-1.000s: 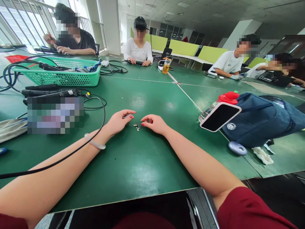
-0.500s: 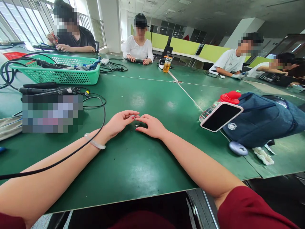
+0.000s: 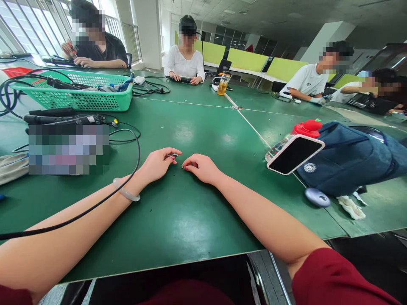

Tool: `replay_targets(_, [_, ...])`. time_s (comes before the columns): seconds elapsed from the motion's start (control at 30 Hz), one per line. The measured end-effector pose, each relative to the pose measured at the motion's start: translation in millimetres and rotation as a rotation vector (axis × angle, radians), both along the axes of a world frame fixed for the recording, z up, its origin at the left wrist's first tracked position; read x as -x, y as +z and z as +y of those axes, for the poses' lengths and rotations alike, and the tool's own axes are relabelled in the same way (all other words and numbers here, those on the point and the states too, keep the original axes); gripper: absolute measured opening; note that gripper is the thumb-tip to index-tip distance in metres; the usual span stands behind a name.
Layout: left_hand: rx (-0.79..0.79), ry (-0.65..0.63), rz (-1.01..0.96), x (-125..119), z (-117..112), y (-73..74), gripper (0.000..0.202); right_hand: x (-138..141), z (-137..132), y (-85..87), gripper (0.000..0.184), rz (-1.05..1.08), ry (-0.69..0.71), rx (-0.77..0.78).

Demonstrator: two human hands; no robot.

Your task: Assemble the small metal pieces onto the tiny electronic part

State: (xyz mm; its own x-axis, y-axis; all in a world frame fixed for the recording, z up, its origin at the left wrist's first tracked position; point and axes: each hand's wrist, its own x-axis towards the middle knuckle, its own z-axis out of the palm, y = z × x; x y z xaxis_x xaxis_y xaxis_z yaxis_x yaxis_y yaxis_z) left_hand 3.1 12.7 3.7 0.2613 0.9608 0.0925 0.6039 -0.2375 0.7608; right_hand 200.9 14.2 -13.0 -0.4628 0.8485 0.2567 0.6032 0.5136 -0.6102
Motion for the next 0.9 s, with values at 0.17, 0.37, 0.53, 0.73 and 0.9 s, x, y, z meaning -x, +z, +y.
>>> replay_targets(0.17, [0.004, -0.058, -0.128, 2, 3, -7.1, 0.031, -3, 3, 1.6, 0.009, 0.212, -0.072, 0.177])
replay_targets(0.37, [0.034, -0.056, -0.182, 2, 5, -9.9, 0.034, -6, 10, -6.0, 0.02, 0.428, -0.071, 0.333])
replay_targets(0.53, [0.04, -0.069, -0.2, 0, 2, -6.6, 0.034, -8, 9, -5.3, 0.013, 0.497, -0.064, 0.366])
replay_targets(0.73, [-0.13, -0.059, 0.127, -1, -6, 5.9, 0.035, -6, 6, -2.3, 0.019, 0.425, -0.091, 0.295])
replay_targets(0.9, [-0.264, -0.133, 0.296, -4, -8, 9.0, 0.039, -4, 3, 0.0, 0.02, 0.434, -0.08, 0.333])
